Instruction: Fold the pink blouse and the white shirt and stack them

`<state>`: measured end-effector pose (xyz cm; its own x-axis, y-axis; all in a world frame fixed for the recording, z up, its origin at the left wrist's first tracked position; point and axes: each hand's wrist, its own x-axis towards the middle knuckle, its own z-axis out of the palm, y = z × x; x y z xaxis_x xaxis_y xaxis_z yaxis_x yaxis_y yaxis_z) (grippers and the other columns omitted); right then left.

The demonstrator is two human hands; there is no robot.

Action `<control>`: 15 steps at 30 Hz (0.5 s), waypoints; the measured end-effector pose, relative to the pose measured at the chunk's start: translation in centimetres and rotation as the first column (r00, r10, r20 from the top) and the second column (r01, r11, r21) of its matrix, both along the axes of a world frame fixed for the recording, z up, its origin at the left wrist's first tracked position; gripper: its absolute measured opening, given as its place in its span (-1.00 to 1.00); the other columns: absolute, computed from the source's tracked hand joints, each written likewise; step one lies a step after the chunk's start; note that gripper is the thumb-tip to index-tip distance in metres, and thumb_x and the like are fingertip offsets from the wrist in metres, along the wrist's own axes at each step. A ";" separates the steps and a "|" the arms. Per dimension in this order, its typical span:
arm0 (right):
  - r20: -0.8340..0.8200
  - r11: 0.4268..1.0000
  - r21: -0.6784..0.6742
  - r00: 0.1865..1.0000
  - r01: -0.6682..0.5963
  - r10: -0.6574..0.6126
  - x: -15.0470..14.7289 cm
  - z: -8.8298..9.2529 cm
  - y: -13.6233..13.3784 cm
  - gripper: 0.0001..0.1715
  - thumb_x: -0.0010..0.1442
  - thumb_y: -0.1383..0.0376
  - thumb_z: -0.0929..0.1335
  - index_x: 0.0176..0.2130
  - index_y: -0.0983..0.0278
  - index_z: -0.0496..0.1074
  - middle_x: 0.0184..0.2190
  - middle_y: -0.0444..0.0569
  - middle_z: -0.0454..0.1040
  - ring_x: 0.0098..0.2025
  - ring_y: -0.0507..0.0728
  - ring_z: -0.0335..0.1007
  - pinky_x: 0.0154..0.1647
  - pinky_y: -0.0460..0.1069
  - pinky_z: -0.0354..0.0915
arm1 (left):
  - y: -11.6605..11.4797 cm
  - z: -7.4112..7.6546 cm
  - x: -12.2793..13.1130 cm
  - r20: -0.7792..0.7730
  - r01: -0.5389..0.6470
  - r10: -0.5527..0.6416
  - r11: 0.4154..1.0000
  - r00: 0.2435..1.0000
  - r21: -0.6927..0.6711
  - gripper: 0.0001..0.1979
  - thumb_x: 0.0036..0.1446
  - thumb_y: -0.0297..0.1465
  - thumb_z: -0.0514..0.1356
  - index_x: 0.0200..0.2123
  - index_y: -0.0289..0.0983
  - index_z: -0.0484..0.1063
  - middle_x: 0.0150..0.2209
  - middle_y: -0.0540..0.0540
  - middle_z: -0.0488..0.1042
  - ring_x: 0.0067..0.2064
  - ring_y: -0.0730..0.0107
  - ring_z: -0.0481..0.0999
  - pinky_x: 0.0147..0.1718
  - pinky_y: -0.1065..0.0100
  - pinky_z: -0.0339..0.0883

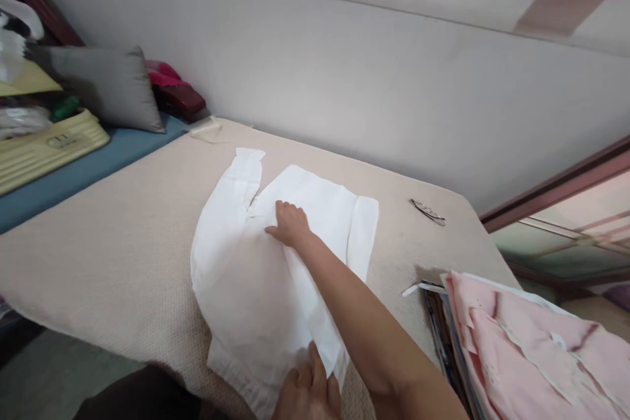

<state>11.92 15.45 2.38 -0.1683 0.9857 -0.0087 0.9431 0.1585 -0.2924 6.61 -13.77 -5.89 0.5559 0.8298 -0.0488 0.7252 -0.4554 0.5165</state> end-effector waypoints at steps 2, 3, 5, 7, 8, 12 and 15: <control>-0.034 1.000 -0.028 0.999 -0.008 0.007 -1.3 0.5 0.6 -0.70 0.17 0.30 0.37 -0.08 0.31 0.42 -0.10 0.13 0.52 -0.04 0.25 0.40 -0.02 0.10 0.27 | 0.0 0.1 0.8 -0.123 0.007 -0.007 1.000 0.992 0.001 -0.67 0.17 -0.40 0.22 -0.04 -0.42 0.59 0.07 -0.56 0.47 -0.26 -0.01 0.52 -0.35 0.03 0.42; -0.058 1.000 -0.031 0.998 -0.004 0.002 -1.3 1.0 1.0 -0.79 0.17 0.34 0.34 -0.14 0.31 0.43 -0.14 0.10 0.52 -0.06 0.23 0.41 -0.04 0.08 0.27 | 0.0 0.3 1.1 -0.185 0.017 -0.017 1.000 0.983 0.000 -0.69 0.15 -0.40 0.24 -0.09 -0.44 0.61 0.08 -0.60 0.45 -0.26 -0.03 0.53 -0.37 0.03 0.43; -0.110 0.999 -0.033 0.994 0.000 -0.003 -0.3 2.5 2.1 -0.85 0.19 0.31 0.32 -0.21 0.29 0.44 -0.18 0.03 0.53 -0.09 0.19 0.41 -0.08 0.03 0.28 | 0.0 1.2 1.0 -0.258 0.062 -0.048 0.997 0.965 0.047 -0.70 0.13 -0.43 0.25 -0.11 -0.46 0.61 0.09 -0.62 0.43 -0.22 -0.08 0.56 -0.38 0.06 0.44; -0.318 0.999 -0.039 0.948 -0.015 0.002 1.2 4.4 3.2 -0.79 0.21 0.23 0.31 -0.19 0.29 0.43 -0.19 -0.01 0.52 -0.14 0.14 0.42 -0.13 0.00 0.30 | 0.1 2.4 0.3 -0.278 0.119 -0.075 0.982 0.958 0.146 -0.67 0.16 -0.44 0.23 -0.04 -0.46 0.59 0.07 -0.61 0.45 -0.17 -0.09 0.57 -0.40 0.14 0.45; -0.504 0.998 -0.043 0.864 -0.038 0.011 1.9 5.3 3.8 -0.74 0.19 0.20 0.33 -0.16 0.29 0.43 -0.20 -0.02 0.52 -0.16 0.13 0.43 -0.15 0.00 0.32 | 0.3 3.0 -0.1 -0.295 0.129 -0.070 0.974 0.953 0.185 -0.66 0.18 -0.45 0.22 -0.01 -0.46 0.57 0.04 -0.61 0.47 -0.19 -0.06 0.58 -0.43 0.20 0.45; -0.905 0.994 -0.017 0.424 -0.106 0.030 3.6 7.1 5.6 -0.56 0.05 0.09 0.45 -0.13 0.27 0.43 -0.26 -0.07 0.51 -0.21 0.12 0.42 -0.14 0.03 0.35 | 1.2 4.8 -1.6 -0.417 0.128 -0.042 0.975 0.908 0.181 -0.70 0.20 -0.49 0.20 -0.03 -0.47 0.57 -0.21 -0.50 0.55 -0.41 0.15 0.55 -0.56 0.35 0.36; -0.826 0.997 -0.047 0.560 0.058 -0.072 5.0 6.1 5.7 -0.58 0.06 0.07 0.44 -0.17 0.28 0.43 -0.27 -0.04 0.49 -0.21 0.13 0.41 -0.11 0.07 0.35 | 1.6 5.5 -1.9 -0.445 0.138 -0.045 0.974 0.894 0.179 -0.74 0.20 -0.51 0.21 -0.07 -0.45 0.58 -0.37 -0.35 0.52 -0.40 0.14 0.54 -0.51 0.29 0.39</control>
